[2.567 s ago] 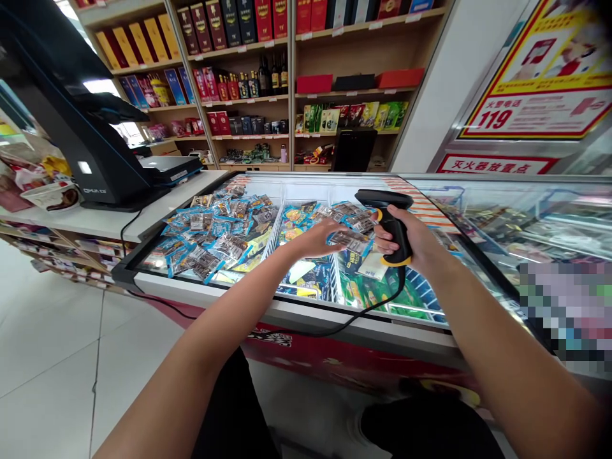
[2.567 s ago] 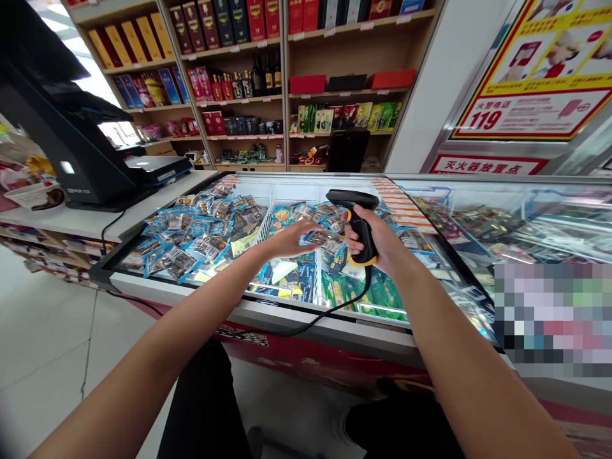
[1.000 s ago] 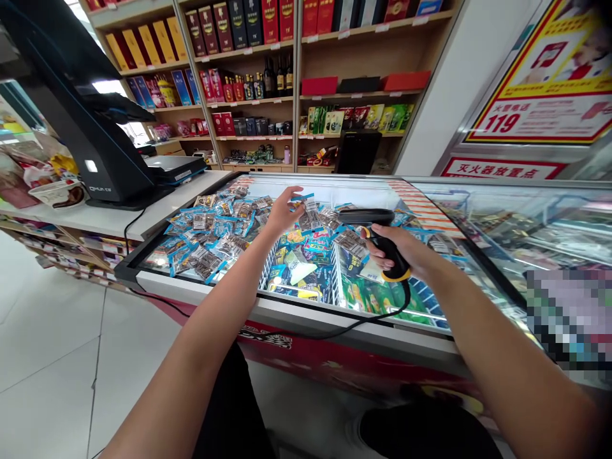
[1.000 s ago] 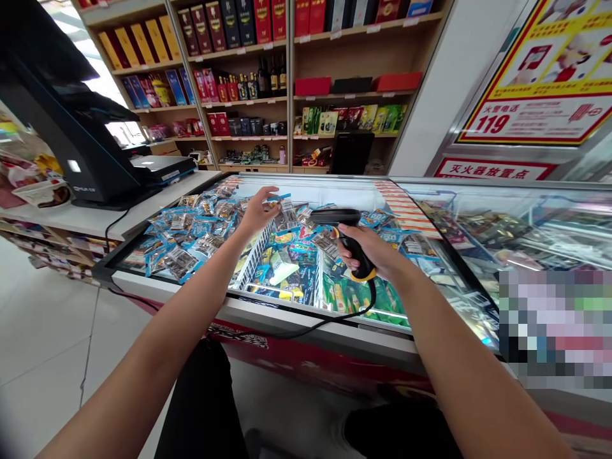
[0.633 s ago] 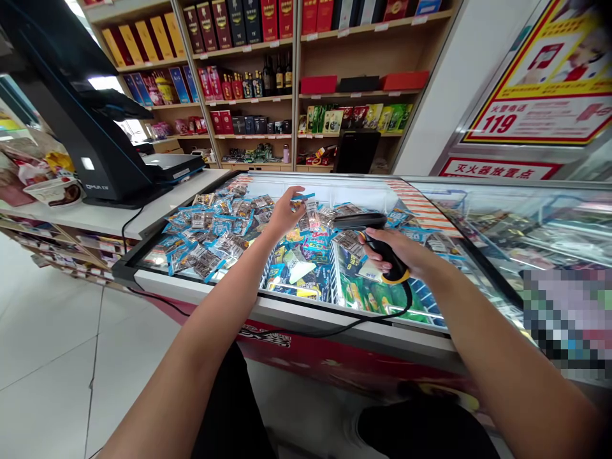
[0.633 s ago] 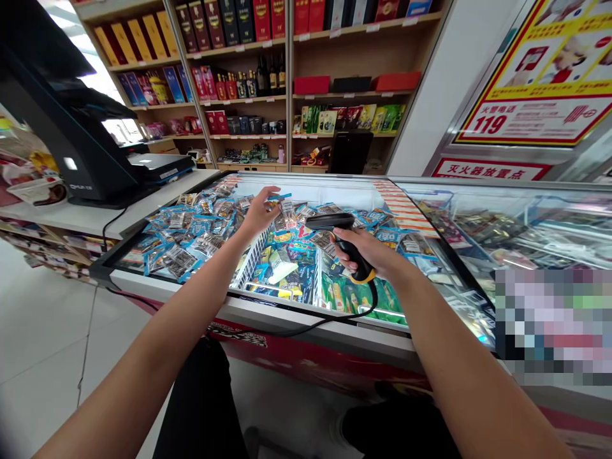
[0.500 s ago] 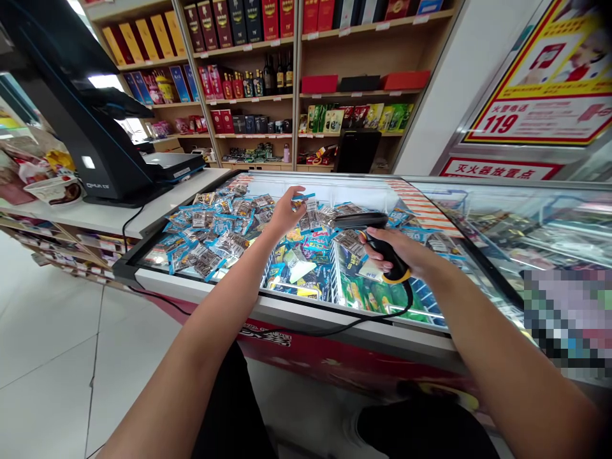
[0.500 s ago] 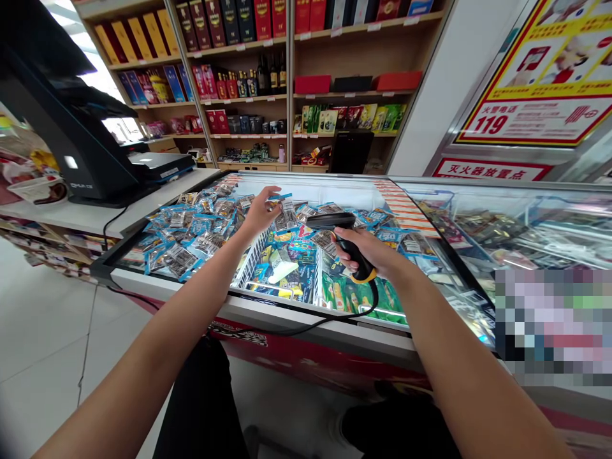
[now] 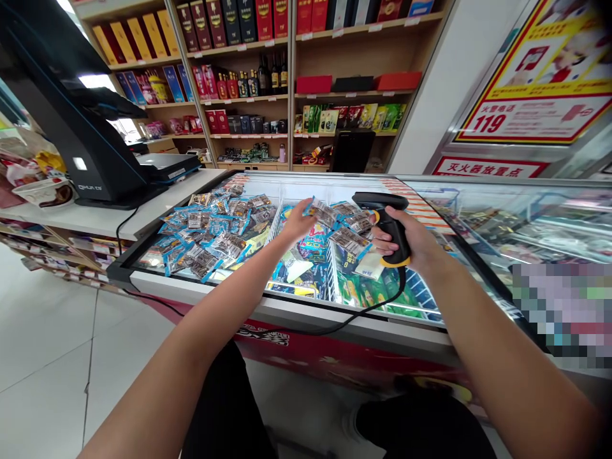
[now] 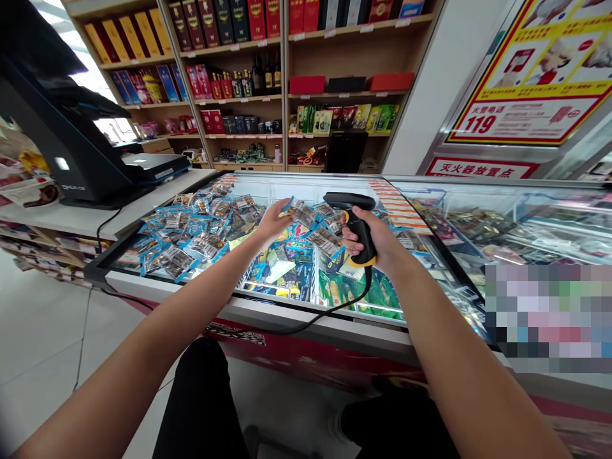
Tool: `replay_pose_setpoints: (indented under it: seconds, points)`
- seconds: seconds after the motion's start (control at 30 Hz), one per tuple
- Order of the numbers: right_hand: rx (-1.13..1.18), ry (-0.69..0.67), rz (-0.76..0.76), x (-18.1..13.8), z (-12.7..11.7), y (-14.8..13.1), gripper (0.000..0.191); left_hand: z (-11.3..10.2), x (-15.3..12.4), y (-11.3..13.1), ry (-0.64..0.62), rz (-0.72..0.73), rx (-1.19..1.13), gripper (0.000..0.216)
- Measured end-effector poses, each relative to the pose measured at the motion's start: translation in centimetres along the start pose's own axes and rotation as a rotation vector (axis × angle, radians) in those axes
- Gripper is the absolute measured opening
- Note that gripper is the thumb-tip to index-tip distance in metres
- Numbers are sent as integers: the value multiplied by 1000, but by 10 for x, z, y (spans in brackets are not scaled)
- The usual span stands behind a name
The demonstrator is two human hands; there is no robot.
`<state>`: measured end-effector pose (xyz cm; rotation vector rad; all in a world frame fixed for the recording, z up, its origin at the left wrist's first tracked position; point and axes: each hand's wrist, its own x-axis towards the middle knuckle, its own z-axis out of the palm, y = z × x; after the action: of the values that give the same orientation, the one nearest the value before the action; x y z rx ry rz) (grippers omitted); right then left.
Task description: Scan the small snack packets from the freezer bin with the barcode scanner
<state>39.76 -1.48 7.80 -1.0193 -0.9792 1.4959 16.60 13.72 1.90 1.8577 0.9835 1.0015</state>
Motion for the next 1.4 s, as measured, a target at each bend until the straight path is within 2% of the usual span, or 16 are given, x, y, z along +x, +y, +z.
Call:
replay_pose_setpoints:
  seconds: [0.1, 0.2, 0.3, 0.43, 0.53, 0.63, 0.83, 0.9, 0.97, 1.07, 1.1, 1.17, 1.23, 1.3, 1.4]
  points:
    - [15, 20, 16, -1, 0, 0, 42, 13, -11, 9, -174, 126, 399, 75]
    - [12, 12, 20, -2, 2, 0, 39, 17, -13, 12, -243, 94, 673, 82]
    - [7, 4, 30, -3, 3, 2, 37, 3, -5, 4, -168, 12, 793, 76]
    - [0, 21, 38, 0, -1, 4, 32, -35, 9, -20, 93, -172, 944, 70]
    - [18, 20, 33, 4, -5, 6, 28, -61, 14, -33, 193, -223, 1028, 71]
    - [19, 40, 45, 6, -9, 9, 27, -73, 16, -38, 157, -246, 1051, 64]
    - [16, 36, 78, 5, -6, 9, 28, -74, 16, -37, 89, -223, 1053, 46]
    - [12, 46, 70, 3, -2, 7, 28, -74, 17, -37, 114, -177, 966, 42]
    - [5, 47, 55, 1, 1, 5, 28, -73, 20, -36, 194, -59, 766, 38]
    - [-6, 32, 37, 0, 1, 4, 30, -70, 29, -29, 396, 120, 219, 23]
    - [-6, 28, 38, 0, 1, 4, 30, -69, 32, -25, 459, 130, -4, 18]
    - [-4, 21, 52, 1, 0, 4, 33, -66, 35, -16, 530, 64, -459, 12]
    - [-11, 11, 66, 2, -1, 5, 36, -65, 34, -8, 491, -67, -857, 9]
    - [-40, 0, 64, 2, -1, 5, 40, -66, 29, -1, 386, -176, -1115, 17]
    - [-118, -13, 35, 1, 0, 5, 43, -66, 18, 8, 284, -234, -1196, 35]
